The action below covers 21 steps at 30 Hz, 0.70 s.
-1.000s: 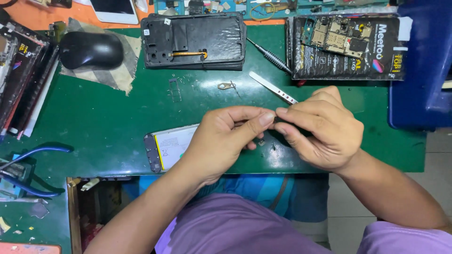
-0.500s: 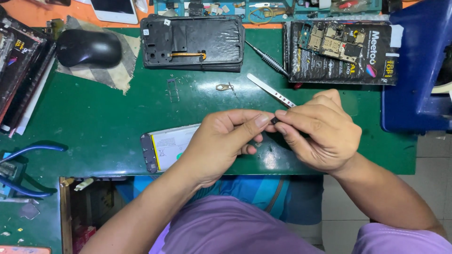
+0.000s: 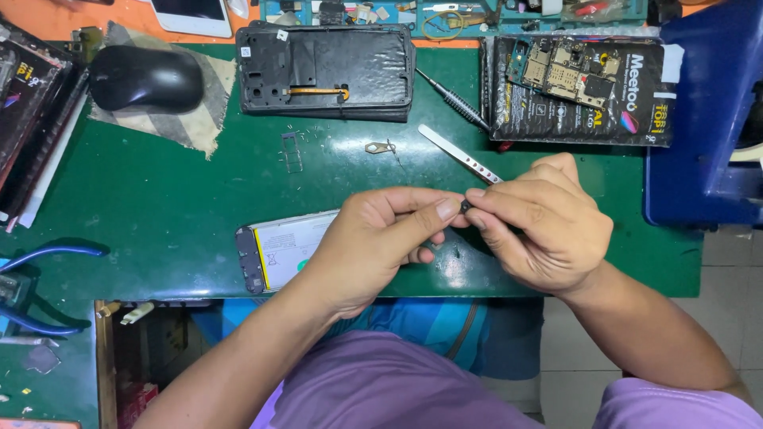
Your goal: Final reassembly and testing of a mobile phone, connecting internal ribbon cables and checking the display functionality.
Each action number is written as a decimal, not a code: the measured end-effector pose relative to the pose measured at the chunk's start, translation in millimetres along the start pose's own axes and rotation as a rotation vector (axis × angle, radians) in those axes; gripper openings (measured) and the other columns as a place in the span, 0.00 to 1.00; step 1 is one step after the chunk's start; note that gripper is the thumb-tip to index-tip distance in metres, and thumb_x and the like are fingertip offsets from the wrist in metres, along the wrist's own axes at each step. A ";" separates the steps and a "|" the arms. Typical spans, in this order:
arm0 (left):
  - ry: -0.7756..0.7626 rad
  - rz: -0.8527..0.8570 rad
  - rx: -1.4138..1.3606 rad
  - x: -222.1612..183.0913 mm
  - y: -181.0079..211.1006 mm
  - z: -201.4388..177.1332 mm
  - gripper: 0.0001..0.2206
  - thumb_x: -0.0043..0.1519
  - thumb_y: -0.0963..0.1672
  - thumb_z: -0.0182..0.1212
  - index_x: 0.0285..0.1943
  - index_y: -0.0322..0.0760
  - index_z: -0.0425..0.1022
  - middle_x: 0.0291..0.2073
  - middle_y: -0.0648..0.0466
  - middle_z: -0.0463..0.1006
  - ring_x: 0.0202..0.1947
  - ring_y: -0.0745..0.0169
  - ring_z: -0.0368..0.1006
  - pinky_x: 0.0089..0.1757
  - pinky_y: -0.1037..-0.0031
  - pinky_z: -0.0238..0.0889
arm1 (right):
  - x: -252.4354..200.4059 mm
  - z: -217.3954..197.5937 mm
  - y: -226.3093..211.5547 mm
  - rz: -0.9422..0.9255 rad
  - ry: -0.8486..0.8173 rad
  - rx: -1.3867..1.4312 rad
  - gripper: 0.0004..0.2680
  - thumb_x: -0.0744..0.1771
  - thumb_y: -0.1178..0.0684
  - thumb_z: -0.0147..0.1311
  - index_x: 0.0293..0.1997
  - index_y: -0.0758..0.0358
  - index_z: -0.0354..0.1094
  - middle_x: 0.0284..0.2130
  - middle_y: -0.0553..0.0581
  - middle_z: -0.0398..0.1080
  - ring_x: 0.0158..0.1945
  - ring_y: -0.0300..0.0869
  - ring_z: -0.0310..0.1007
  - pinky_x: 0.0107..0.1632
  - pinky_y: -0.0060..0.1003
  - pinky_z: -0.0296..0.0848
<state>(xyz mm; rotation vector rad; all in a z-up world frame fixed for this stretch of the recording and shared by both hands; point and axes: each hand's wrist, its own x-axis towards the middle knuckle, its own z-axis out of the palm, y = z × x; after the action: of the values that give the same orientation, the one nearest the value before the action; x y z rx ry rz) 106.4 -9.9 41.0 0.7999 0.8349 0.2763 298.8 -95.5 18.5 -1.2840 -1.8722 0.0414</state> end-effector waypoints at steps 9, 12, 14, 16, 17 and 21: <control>-0.005 0.039 0.061 0.7 -2.2 -1.7 0.12 0.63 0.45 0.61 0.50 0.33 0.84 0.38 0.54 0.86 0.32 0.73 0.71 0.33 0.81 0.69 | -0.2 -0.8 -0.1 -0.001 -0.012 -0.016 0.04 0.68 0.58 0.60 0.44 0.68 0.75 0.35 0.57 0.78 0.32 0.45 0.71 0.44 0.40 0.62; 0.002 0.029 0.065 -0.1 -0.3 -1.2 0.13 0.63 0.45 0.61 0.49 0.33 0.85 0.38 0.54 0.86 0.32 0.73 0.71 0.33 0.81 0.69 | -0.4 -0.8 0.3 -0.003 -0.015 -0.014 0.04 0.69 0.59 0.60 0.44 0.67 0.75 0.35 0.57 0.78 0.32 0.45 0.71 0.44 0.40 0.62; 0.004 0.033 0.073 -0.8 1.1 -1.1 0.13 0.63 0.45 0.61 0.49 0.33 0.85 0.38 0.54 0.86 0.32 0.73 0.71 0.33 0.81 0.69 | -0.6 -0.6 -0.1 0.000 -0.016 -0.017 0.04 0.68 0.59 0.60 0.44 0.67 0.75 0.35 0.57 0.78 0.32 0.45 0.71 0.44 0.40 0.62; 0.006 0.038 0.082 -1.1 1.9 -1.0 0.13 0.63 0.45 0.61 0.49 0.33 0.85 0.38 0.54 0.86 0.32 0.73 0.70 0.33 0.81 0.69 | -0.9 -0.5 0.1 0.003 -0.017 -0.019 0.04 0.68 0.59 0.60 0.44 0.67 0.75 0.35 0.57 0.78 0.32 0.45 0.71 0.44 0.40 0.62; 0.007 0.044 0.093 -1.1 2.1 -1.0 0.12 0.63 0.45 0.61 0.48 0.34 0.85 0.38 0.54 0.86 0.32 0.73 0.71 0.33 0.81 0.69 | -0.8 -0.5 0.6 -0.002 -0.020 -0.021 0.04 0.69 0.59 0.60 0.44 0.67 0.75 0.35 0.57 0.78 0.32 0.45 0.71 0.44 0.40 0.62; 0.005 0.049 0.112 -2.0 2.9 -1.8 0.13 0.62 0.45 0.61 0.49 0.34 0.85 0.37 0.55 0.86 0.32 0.73 0.71 0.33 0.81 0.70 | -0.7 -0.2 0.3 -0.005 -0.021 -0.021 0.04 0.69 0.59 0.59 0.44 0.67 0.76 0.34 0.57 0.78 0.32 0.45 0.71 0.44 0.40 0.61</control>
<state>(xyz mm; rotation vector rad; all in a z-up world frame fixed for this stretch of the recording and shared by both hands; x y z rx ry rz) 104.0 -8.0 43.5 0.9259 0.8414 0.2768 299.2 -96.0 18.2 -1.2979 -1.8980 0.0333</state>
